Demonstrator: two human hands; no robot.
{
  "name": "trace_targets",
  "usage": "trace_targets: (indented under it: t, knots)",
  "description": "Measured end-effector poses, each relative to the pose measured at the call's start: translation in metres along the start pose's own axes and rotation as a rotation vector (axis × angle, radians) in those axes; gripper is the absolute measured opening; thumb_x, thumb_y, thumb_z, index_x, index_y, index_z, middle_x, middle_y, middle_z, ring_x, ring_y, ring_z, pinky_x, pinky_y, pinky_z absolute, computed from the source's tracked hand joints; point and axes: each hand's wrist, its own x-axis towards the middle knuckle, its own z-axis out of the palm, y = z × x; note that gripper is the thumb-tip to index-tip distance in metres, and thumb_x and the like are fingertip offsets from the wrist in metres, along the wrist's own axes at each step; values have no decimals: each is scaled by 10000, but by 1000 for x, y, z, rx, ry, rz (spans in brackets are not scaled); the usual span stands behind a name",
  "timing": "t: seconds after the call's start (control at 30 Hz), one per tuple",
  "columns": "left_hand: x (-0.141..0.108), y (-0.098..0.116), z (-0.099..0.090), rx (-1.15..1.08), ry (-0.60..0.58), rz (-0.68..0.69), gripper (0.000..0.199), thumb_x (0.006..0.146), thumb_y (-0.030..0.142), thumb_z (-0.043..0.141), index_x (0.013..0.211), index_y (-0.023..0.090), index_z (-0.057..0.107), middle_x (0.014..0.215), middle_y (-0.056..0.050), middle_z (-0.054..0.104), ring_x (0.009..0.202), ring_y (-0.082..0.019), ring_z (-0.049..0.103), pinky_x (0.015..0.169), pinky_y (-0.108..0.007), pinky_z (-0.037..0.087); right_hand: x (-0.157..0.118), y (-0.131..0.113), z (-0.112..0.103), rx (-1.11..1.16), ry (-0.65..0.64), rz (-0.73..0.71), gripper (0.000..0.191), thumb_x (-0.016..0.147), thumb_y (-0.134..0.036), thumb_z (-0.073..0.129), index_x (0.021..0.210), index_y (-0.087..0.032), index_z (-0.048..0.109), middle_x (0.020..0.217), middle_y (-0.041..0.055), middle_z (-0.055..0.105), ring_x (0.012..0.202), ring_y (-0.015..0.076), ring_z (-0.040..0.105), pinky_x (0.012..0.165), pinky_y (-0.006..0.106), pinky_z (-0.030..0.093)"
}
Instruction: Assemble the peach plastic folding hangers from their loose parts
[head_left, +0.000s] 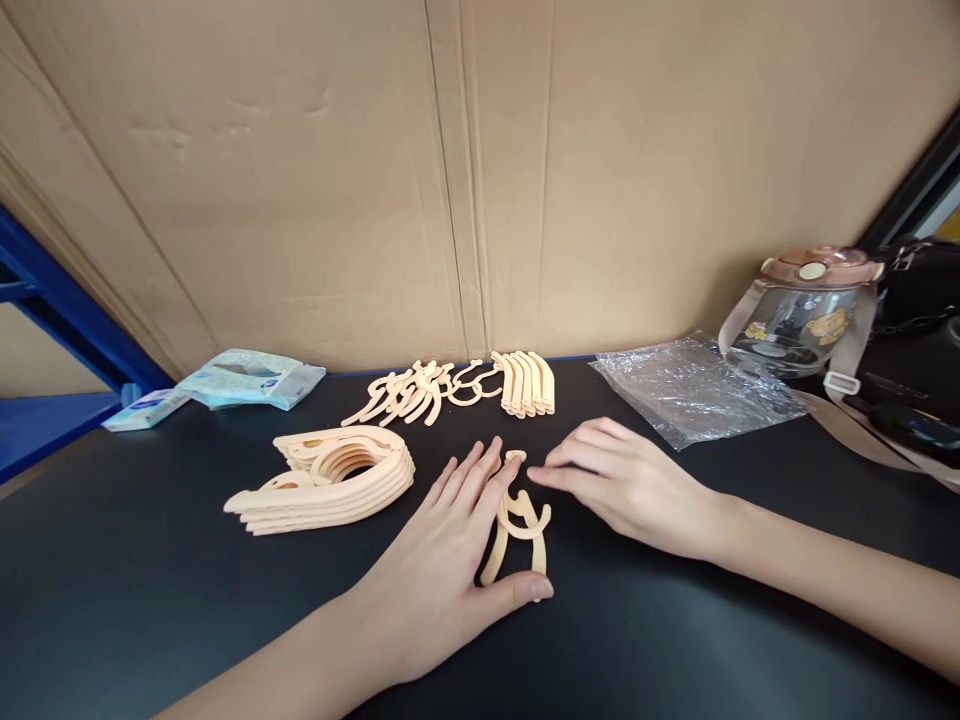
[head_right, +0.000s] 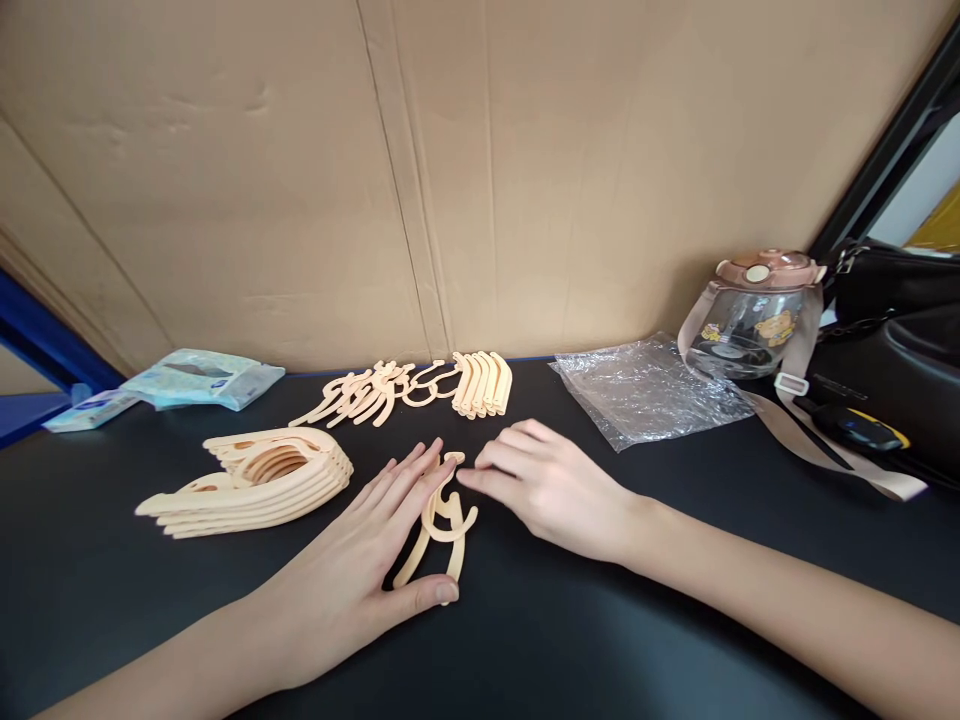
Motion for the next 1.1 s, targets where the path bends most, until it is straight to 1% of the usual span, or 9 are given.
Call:
trace_targets:
  t: [0.1,0.2,0.33,0.43,0.57,0.7,0.8,0.93,1.1]
  knots:
    - [0,0,-1,-1,4,5,841,893,678,396,1528,283,11,1605,-73,34,1461,-308,53,1169,-548,161,-1,11,0,-44,-21,150,317,959,-133,419,1231,-139,581,1084,90,677,976,208,595,859,385,479]
    - [0,0,-2,-5,1,5,842,892,681,393,1528,277,18,1605,-75,47,1462,-305,56,1170,-544,164,-5,24,6,-99,-66,272,371,973,-233,430,1319,-121,509,1267,120,617,1147,245,557,964,440,458]
    - [-1,0,-2,-10,-5,-1,842,889,689,388,1528,284,17,1605,-68,54,1463,-299,60,1171,-539,163,-10,36,15,-102,-176,343,568,982,-419,397,1440,-87,357,1446,152,465,1321,281,431,1071,489,387]
    - [-1,0,-1,-10,3,5,839,891,684,390,1528,281,22,1606,-70,57,1463,-298,61,1172,-535,163,-10,38,17,-59,-256,379,602,987,-496,323,1467,-135,328,1518,129,363,1387,289,343,1107,524,329]
    - [0,0,-1,-5,-4,-6,836,891,686,384,1528,276,31,1606,-69,57,1464,-299,58,1171,-543,157,-8,37,14,1,-304,393,562,993,-511,277,1457,-206,365,1531,99,345,1412,277,296,1129,543,274]
    - [0,0,-1,-2,-9,-9,835,891,689,379,1528,278,28,1606,-68,52,1464,-299,60,1170,-543,157,-8,37,14,21,-298,395,552,995,-505,272,1415,-184,431,1513,115,370,1397,280,318,1125,539,279]
    - [0,-1,0,-2,1,3,835,892,679,396,1528,279,32,1606,-67,62,1463,-299,69,1170,-537,166,-9,37,15,25,-275,387,548,995,-496,282,1404,-168,441,1496,131,390,1386,282,332,1112,539,298]
    - [0,-2,1,-10,23,13,835,890,666,421,1528,277,49,1604,-70,85,1461,-306,88,1170,-536,173,-10,38,16,34,-258,384,535,997,-484,291,1394,-164,450,1482,139,405,1386,273,334,1111,511,311]
    - [-1,-1,1,-15,28,15,835,891,656,434,1529,275,54,1603,-77,91,1459,-310,100,1171,-528,175,-11,38,17,24,-232,374,519,994,-479,309,1379,-168,467,1460,144,430,1373,279,352,1098,517,328]
